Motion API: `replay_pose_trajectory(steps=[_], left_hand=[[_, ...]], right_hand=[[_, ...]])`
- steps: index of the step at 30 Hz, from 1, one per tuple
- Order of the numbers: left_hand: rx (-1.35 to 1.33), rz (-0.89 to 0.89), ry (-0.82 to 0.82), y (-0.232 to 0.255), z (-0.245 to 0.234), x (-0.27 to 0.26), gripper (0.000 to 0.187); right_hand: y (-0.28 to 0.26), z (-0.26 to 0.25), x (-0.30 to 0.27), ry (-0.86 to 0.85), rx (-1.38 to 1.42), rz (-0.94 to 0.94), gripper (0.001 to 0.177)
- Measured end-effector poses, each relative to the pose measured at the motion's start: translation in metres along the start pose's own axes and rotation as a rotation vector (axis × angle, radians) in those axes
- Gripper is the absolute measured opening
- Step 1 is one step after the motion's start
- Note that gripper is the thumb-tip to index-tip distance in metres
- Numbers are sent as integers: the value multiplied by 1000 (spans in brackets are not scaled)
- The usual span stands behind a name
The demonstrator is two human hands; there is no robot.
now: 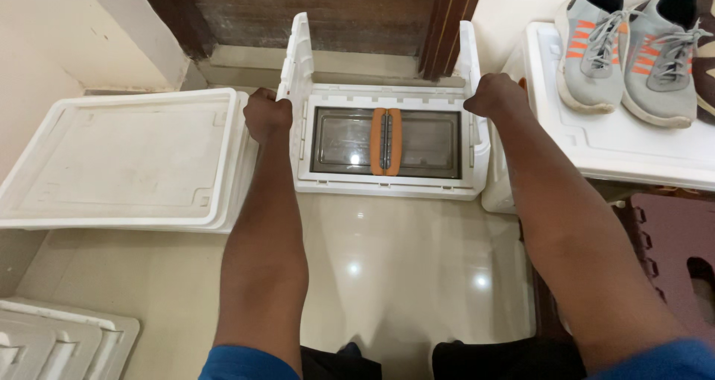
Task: The person repeatedly opens and closes the latches and side panels of a white plastic crate, then lifts and repositions the crate on the floor. The person handles the crate by hand without tools.
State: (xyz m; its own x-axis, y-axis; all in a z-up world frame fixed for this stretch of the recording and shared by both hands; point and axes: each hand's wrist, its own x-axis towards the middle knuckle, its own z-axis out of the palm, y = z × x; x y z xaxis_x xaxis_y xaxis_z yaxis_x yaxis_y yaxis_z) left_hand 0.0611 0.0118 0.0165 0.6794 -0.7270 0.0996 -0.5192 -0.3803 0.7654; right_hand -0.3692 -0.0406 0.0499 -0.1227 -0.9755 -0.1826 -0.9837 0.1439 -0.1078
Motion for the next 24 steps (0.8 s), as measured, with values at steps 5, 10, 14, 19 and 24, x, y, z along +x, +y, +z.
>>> replay_pose_trajectory(steps=[5,10,14,19,24], left_hand=[[83,-7,85,2,-18,-1,9],[40,-70,93,5,-18,-1,16],[-2,-101,103,4,-15,-7,25],[-28,-105,107,8,-23,-8,29],[-40,-119,59,9,-25,-6,27]], right_hand=[[-28,-3,-19,277,-292,-177,50],[-62,28,-6,271,-264,-398,57],[-91,85,16,-134,-152,-413,64],[-110,161,31,-344,-264,-530,59],[-126,183,46,-445,-237,-472,63]])
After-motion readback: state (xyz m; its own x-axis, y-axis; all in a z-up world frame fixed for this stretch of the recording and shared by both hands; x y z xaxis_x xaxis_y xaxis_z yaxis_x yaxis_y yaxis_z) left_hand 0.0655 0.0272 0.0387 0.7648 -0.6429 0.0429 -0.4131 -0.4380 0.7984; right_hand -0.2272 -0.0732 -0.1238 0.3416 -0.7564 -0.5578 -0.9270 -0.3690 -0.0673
